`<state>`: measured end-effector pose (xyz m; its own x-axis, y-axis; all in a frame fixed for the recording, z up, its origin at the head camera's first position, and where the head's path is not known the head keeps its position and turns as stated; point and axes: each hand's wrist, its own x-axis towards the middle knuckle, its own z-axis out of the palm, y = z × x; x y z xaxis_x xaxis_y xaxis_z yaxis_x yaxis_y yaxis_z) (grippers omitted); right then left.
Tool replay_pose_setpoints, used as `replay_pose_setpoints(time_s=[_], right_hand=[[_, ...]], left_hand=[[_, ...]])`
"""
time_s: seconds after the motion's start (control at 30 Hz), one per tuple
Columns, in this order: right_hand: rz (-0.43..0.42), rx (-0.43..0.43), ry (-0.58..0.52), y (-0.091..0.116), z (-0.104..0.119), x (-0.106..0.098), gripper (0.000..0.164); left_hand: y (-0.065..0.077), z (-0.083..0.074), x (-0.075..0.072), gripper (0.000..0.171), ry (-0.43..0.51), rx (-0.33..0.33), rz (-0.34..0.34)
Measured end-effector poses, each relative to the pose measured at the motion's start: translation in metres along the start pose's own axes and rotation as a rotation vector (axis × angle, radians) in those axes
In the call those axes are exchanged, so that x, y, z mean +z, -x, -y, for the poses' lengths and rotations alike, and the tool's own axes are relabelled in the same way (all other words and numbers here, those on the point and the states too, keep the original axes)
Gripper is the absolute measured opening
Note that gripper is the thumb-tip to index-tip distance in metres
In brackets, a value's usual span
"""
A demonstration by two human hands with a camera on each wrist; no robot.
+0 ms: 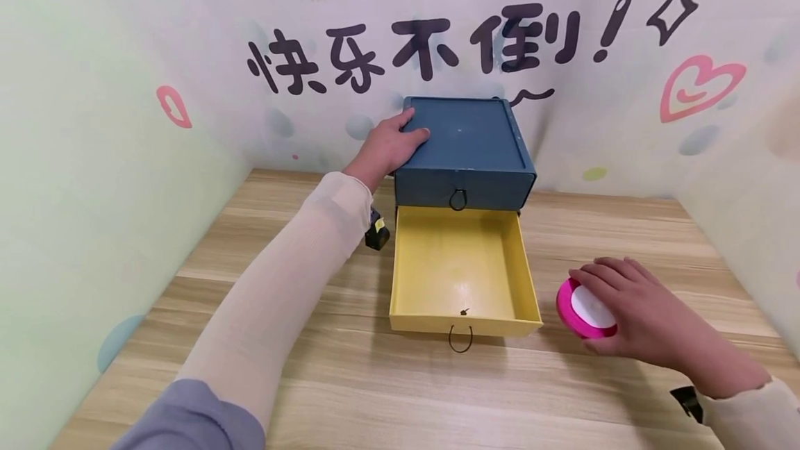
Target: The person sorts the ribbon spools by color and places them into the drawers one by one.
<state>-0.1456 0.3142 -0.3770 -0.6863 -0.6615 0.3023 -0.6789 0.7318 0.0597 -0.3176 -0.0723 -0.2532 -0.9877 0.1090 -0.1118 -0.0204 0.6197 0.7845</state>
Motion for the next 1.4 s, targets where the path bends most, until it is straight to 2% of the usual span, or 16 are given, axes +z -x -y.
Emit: replay_pose_setpoints(time_s=[0.23,0.43,0.73,1.1,1.4], right_hand=[[-0.033,-0.027,0.021,-0.009,0.003,-0.014,0.091],[-0.029,-0.061,0.013,-0.017,0.005,-0.026,0.089],[-0.036,-0.105,0.052,-0.034,0.01,-0.041,0.103],[0.043,-0.114,0.095,-0.057,0.021,-0.059,0.109],[0.025,-0.169,0.104,-0.073,0.026,-0.066,0.108]], left_hand=[[-0.001,-0.001,0.001,0.065,-0.007,0.004,0.003],[-0.001,-0.001,0.0,0.065,-0.005,0.001,0.007],[-0.003,0.0,0.001,0.066,-0.01,0.005,0.001],[-0.002,-0.001,0.001,0.065,-0.011,0.001,0.002],[-0.003,0.0,0.002,0.065,-0.009,0.008,-0.006]])
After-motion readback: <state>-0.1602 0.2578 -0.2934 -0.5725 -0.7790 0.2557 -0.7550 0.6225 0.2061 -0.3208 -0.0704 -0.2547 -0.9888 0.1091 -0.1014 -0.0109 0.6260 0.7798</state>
